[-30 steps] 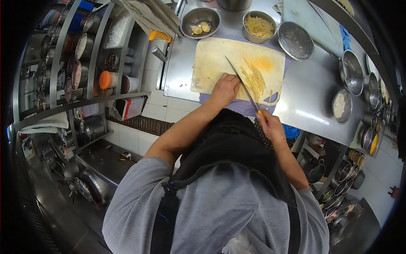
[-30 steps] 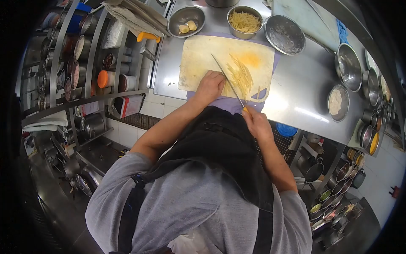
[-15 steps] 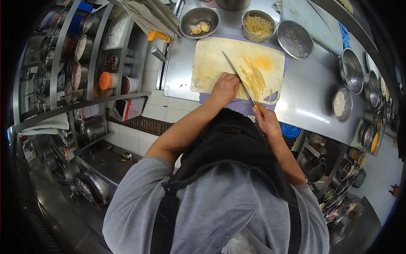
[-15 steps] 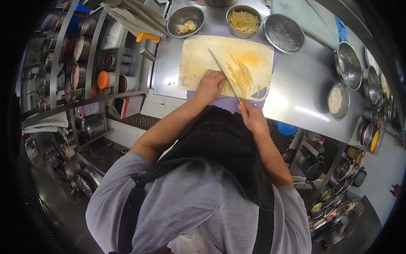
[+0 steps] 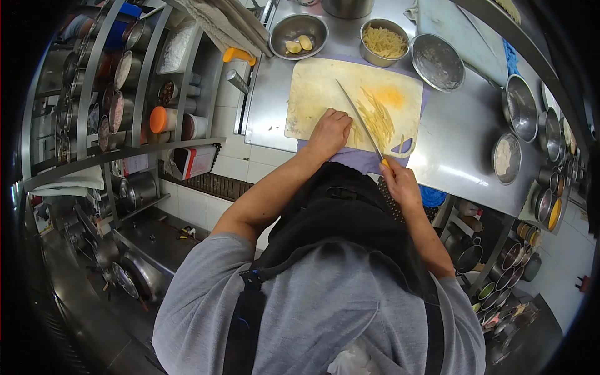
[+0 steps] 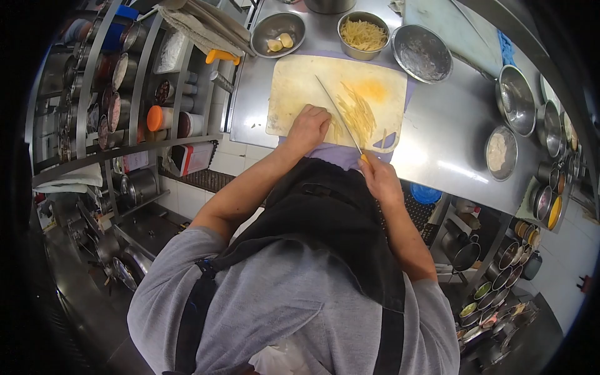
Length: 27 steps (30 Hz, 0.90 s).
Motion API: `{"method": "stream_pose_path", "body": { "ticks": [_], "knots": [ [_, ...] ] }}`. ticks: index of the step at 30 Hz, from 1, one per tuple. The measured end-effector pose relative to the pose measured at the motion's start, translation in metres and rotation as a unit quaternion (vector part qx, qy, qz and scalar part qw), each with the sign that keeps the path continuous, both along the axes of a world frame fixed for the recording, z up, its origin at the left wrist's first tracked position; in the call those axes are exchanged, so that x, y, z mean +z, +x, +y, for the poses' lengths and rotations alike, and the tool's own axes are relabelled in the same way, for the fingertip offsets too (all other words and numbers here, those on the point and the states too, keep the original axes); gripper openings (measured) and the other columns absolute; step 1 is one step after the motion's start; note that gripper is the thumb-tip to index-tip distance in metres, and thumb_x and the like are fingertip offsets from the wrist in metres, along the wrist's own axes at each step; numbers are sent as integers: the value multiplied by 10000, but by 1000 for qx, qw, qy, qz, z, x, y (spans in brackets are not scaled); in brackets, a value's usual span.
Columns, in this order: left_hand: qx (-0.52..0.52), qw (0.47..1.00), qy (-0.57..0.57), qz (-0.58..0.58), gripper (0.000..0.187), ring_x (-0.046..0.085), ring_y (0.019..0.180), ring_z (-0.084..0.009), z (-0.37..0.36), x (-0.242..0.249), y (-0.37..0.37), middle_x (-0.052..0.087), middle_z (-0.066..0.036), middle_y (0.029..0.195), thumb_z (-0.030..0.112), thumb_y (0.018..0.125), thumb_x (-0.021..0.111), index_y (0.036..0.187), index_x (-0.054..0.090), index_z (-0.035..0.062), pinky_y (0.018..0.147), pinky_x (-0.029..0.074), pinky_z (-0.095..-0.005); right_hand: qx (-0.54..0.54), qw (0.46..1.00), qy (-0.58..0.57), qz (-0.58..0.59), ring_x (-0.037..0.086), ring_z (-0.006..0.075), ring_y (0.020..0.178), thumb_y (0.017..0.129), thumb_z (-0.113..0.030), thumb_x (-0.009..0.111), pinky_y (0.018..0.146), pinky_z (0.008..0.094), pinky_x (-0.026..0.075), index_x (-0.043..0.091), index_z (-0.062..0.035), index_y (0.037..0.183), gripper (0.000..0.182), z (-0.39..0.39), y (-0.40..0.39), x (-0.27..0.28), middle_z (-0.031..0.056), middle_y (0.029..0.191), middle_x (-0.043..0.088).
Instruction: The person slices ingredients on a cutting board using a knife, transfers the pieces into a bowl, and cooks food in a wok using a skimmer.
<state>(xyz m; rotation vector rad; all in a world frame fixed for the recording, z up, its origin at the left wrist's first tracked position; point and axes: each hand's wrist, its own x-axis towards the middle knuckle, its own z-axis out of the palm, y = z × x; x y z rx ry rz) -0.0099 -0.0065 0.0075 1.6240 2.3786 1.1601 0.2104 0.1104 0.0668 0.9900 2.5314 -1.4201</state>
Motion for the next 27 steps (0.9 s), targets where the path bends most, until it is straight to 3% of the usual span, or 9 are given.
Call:
{"method": "stream_pose_path", "body": {
  "ticks": [8,14,24,27],
  "knots": [
    [1,1000,-7,5,70,596,895,-333,1,0,1,653,-127,885,23,811,661,879,674,12,813,508,-416,56,995,72,37,666,439,859,967,-254,628,751,490,521,643,-33,1222,338,-1,-4,-13,276,912,679],
    [3,1000,11,4,82,598,897,-332,0,-3,1,660,-128,901,10,810,653,889,677,11,815,512,-411,1,1000,6,-5,658,455,849,972,-241,619,738,491,514,650,-29,1208,318,0,-5,9,279,899,676],
    [2,1000,1,-1,96,603,906,-332,2,-2,0,666,-128,912,2,800,652,892,676,16,811,514,-411,23,998,32,50,667,446,836,965,-246,634,726,462,524,644,-28,1215,332,2,-6,-11,278,908,680],
    [-1,1000,8,-6,106,603,901,-331,-3,-3,1,665,-128,910,-4,795,647,896,675,14,808,514,-411,-9,1000,-8,1,666,447,843,964,-238,632,732,461,524,653,-23,1198,318,0,1,1,275,913,682]
  ]
}}
